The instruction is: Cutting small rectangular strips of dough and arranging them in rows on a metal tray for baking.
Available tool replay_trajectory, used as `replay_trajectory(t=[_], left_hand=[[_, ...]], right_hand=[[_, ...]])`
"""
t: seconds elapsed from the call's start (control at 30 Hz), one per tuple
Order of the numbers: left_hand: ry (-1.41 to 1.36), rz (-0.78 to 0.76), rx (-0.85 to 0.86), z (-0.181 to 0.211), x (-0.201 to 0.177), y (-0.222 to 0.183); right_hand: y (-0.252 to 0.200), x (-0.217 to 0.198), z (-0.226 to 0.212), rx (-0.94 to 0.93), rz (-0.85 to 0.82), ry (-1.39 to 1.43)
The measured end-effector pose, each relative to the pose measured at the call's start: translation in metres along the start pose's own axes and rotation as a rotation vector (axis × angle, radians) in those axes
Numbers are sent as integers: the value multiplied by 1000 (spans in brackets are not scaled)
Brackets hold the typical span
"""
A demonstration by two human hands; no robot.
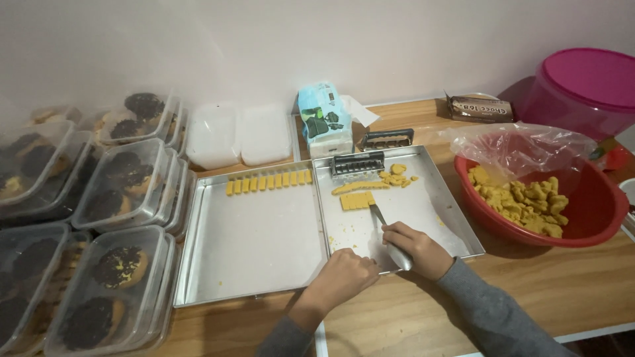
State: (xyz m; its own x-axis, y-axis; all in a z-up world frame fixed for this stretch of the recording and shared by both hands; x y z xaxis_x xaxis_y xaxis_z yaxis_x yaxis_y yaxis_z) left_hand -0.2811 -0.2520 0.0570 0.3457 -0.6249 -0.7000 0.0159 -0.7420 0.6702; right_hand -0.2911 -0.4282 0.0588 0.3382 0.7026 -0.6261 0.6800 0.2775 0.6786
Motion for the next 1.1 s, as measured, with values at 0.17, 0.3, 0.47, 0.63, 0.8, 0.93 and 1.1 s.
replay_trajectory(t=[0.17, 0.3, 0.47, 0.63, 0.8, 0.93, 1.1], left_hand=[[-3, -24, 7, 0, 0, 1], [-58, -38, -10, -1, 1, -1], [-7, 23, 24, 0, 2, -1], [-44, 39, -12, 0, 1, -1], [-189, -91, -159, -6, 2, -1], [-385, -182, -288, -12, -7, 7], [-335, -199, -261, -33, -17, 34]], right_hand=[[-3, 2, 11, 62, 36, 16], [7, -5, 9, 126, 59, 73], [5, -10, 12, 117, 87, 65], [4, -12, 9, 113, 128, 61], [-2, -10, 16, 117, 145, -6], [4, -21, 6, 92, 188, 66], [17, -50, -11, 42, 471, 21]])
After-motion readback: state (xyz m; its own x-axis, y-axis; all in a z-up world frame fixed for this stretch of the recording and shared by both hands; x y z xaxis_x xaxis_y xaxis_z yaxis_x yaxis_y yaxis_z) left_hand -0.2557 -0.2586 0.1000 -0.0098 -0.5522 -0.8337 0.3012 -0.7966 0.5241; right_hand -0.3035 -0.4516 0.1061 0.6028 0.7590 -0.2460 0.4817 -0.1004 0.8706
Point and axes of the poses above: each hand's wrist, its own y-axis towards the middle knuckle, its own x-axis out of the palm, z = x × y, the point moved 5 cm from there along y, towards the middle knuckle, and after that the axes turned 15 degrees about z, right-handed, at the moved point
